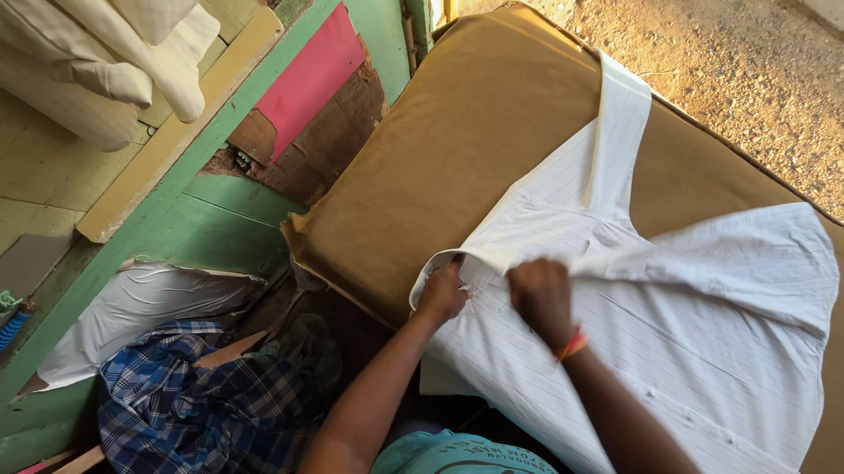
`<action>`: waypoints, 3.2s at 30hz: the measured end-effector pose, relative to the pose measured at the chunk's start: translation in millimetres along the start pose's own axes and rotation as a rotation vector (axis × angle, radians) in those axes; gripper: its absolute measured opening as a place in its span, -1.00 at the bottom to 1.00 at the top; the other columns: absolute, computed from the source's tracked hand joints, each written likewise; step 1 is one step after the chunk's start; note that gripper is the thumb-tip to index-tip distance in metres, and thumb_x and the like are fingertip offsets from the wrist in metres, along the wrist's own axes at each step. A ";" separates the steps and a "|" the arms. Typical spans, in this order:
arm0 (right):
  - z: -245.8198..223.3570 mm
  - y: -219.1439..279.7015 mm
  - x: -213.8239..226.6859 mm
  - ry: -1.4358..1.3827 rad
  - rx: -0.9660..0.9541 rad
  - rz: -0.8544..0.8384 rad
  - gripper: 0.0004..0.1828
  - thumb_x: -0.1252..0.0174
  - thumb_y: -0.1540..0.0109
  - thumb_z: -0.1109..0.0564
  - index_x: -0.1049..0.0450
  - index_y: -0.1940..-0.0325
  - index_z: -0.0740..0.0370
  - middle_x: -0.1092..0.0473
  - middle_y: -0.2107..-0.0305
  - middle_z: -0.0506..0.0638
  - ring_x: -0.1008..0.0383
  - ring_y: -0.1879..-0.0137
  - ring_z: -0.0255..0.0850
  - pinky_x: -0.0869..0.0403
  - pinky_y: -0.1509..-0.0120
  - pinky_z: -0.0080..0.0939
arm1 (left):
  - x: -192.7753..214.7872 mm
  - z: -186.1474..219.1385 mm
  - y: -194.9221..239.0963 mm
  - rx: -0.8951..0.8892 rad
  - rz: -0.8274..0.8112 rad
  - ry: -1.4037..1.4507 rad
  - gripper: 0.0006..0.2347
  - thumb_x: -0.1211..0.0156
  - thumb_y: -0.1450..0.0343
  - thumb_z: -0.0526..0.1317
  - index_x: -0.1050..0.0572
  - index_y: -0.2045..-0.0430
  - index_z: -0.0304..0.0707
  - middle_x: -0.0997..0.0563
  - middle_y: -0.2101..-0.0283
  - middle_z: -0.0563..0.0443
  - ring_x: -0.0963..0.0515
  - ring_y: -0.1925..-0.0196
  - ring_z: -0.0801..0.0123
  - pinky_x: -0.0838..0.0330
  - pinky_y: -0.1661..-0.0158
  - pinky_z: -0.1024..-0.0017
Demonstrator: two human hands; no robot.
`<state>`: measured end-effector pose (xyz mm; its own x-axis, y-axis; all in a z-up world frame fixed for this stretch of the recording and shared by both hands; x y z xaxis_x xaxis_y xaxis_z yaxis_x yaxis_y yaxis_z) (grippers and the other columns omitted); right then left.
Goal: The person irons a white shirt on a brown ironing board using a charcoal iron. They repeatedly smooth the fabric, lift and reposition the shirt, and iron different sections including the sleeves and body.
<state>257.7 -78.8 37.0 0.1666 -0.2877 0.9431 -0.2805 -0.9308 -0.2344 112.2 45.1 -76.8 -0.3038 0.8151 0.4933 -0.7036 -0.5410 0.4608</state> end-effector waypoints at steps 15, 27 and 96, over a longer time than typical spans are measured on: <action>-70.5 74.0 -56.9 -0.209 0.002 -0.003 -0.66 -0.10 -0.11 0.19 -0.50 0.06 0.37 -0.38 0.12 0.11 -0.37 -0.04 0.01 -0.36 -0.18 0.00 | -24.8 -22.0 -7.3 0.151 0.212 -0.112 -0.19 -0.40 -0.20 -0.21 -0.02 -0.31 -0.36 -0.58 0.05 -0.52 -0.57 0.01 -0.36 -0.46 0.02 -0.07; 305.1 120.9 -21.0 0.063 -0.745 0.242 -0.85 0.00 -0.36 0.13 -0.44 0.24 0.19 -0.43 0.33 0.18 -0.49 0.27 0.13 -0.45 0.21 0.12 | -5.4 43.2 38.8 0.095 0.221 -0.702 -0.76 -0.23 -0.46 -0.12 -0.40 0.16 -0.28 -0.60 0.14 -0.18 -0.66 0.10 -0.11 -0.52 0.13 -0.01; 415.1 380.8 32.5 -0.741 -1.432 0.612 -0.73 -0.33 -0.15 0.33 -0.60 0.05 0.37 -0.43 0.41 -0.19 -0.36 0.33 -0.46 -0.35 0.23 -0.44 | -150.7 241.5 -174.0 -0.301 -0.300 -0.879 -0.77 -0.07 -0.40 -0.38 -0.61 0.21 0.03 -0.68 0.08 -0.02 -0.58 -0.09 0.02 -0.31 -0.16 -0.15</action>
<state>548.7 -536.2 -119.5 -0.0272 -0.9130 0.4070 -0.9484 0.1522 0.2781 435.5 -33.6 -53.1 0.4159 0.3994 0.8170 -0.8452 -0.1618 0.5093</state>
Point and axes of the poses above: each hand's wrist, its own y-axis away from the middle knuckle, its own x-axis out of the back of the hand, z = x × y, the point moved 2 cm from there along -y, towards the middle knuckle
